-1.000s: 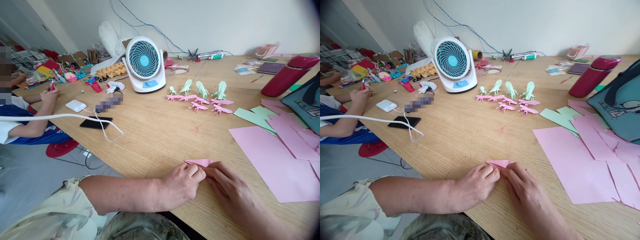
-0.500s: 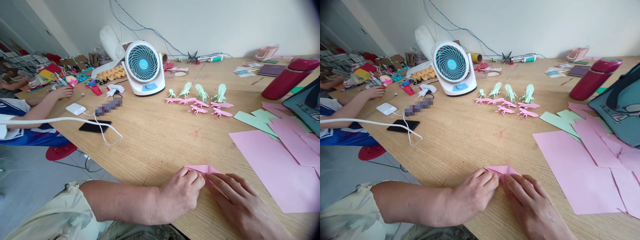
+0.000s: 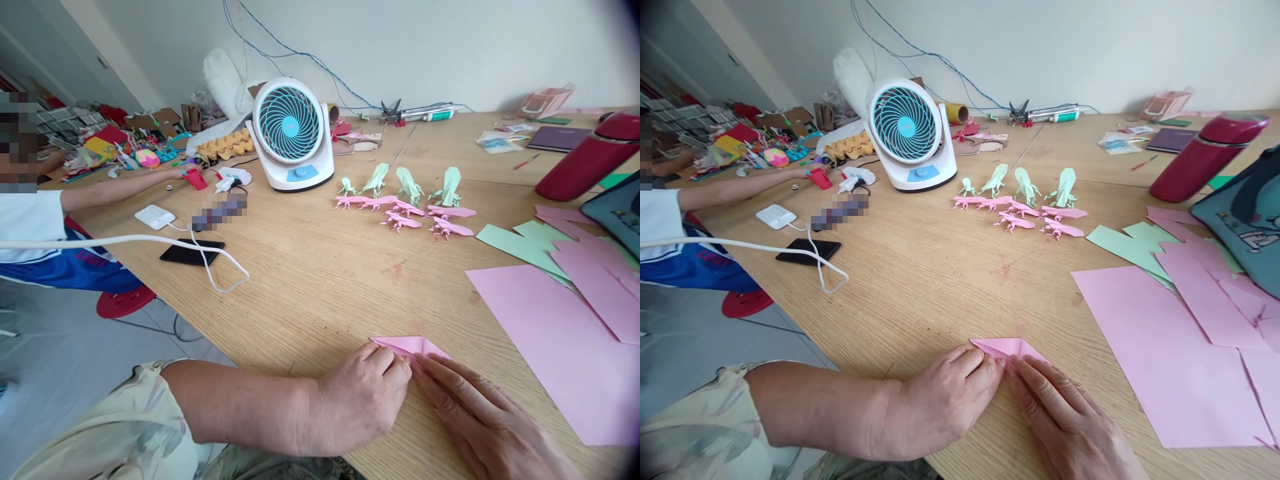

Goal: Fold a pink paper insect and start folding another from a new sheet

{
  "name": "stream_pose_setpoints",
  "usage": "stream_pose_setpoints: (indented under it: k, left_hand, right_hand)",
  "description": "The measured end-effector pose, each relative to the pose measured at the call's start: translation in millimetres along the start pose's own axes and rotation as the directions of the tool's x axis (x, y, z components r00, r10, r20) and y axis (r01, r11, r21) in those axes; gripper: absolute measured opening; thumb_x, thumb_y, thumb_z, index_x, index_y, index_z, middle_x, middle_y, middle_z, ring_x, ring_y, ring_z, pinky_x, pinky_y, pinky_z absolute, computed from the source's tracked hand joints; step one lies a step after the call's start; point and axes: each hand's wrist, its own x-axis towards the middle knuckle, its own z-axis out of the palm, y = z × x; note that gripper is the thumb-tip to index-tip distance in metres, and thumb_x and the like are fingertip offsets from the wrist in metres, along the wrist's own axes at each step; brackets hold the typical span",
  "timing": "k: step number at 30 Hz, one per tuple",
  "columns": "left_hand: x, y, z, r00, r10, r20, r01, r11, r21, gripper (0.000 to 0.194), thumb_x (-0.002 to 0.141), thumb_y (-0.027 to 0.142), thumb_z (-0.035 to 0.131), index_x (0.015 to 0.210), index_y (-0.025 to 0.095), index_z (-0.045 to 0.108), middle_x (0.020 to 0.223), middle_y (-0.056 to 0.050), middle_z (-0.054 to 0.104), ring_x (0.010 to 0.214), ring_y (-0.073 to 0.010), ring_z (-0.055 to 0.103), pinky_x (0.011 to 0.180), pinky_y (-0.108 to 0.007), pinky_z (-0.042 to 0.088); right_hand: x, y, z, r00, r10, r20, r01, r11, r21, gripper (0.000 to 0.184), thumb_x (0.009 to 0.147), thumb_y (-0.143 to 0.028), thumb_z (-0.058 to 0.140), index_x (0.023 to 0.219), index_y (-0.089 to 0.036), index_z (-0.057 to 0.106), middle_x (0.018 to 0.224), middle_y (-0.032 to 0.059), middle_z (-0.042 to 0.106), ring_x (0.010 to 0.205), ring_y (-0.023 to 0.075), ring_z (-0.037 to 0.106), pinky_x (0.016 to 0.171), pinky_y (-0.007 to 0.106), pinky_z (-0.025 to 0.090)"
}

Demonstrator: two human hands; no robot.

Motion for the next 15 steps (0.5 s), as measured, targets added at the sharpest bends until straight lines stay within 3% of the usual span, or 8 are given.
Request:
stream_pose_setpoints:
  k: [10, 15]
  left_hand:
    - [-1.2, 5.2, 4.8, 1.000, 0.000, -0.028, 0.000, 0.999, 0.035, 0.032, 0.095, 0.014, 0.044, 0.111, 0.000, 0.068, 0.101, -0.012, 0.062, 0.083, -0.0209, 0.056, 0.076, -0.034, 0.050]
    - [-4.8, 5.5, 5.4, 0.999, -0.032, 0.025, 0.032, 0.999, 0.028, 0.033, 0.097, 0.011, 0.040, 0.119, 0.001, 0.062, 0.105, -0.014, 0.064, 0.086, -0.0201, 0.059, 0.076, -0.033, 0.051]
  right_hand:
    - [3.4, -3.2, -2.3, 1.000, 0.026, 0.013, -0.026, 1.000, 0.005, 0.053, 0.093, -0.012, 0.040, 0.144, -0.013, 0.051, 0.142, 0.0100, 0.059, 0.130, 0.0266, 0.056, 0.091, 0.035, 0.061]
    - [8.8, -11.1, -11.6, 0.996, 0.070, 0.062, -0.074, 0.995, 0.066, 0.052, 0.094, -0.011, 0.040, 0.145, -0.010, 0.049, 0.144, 0.0136, 0.057, 0.138, 0.0288, 0.046, 0.100, 0.039, 0.058]
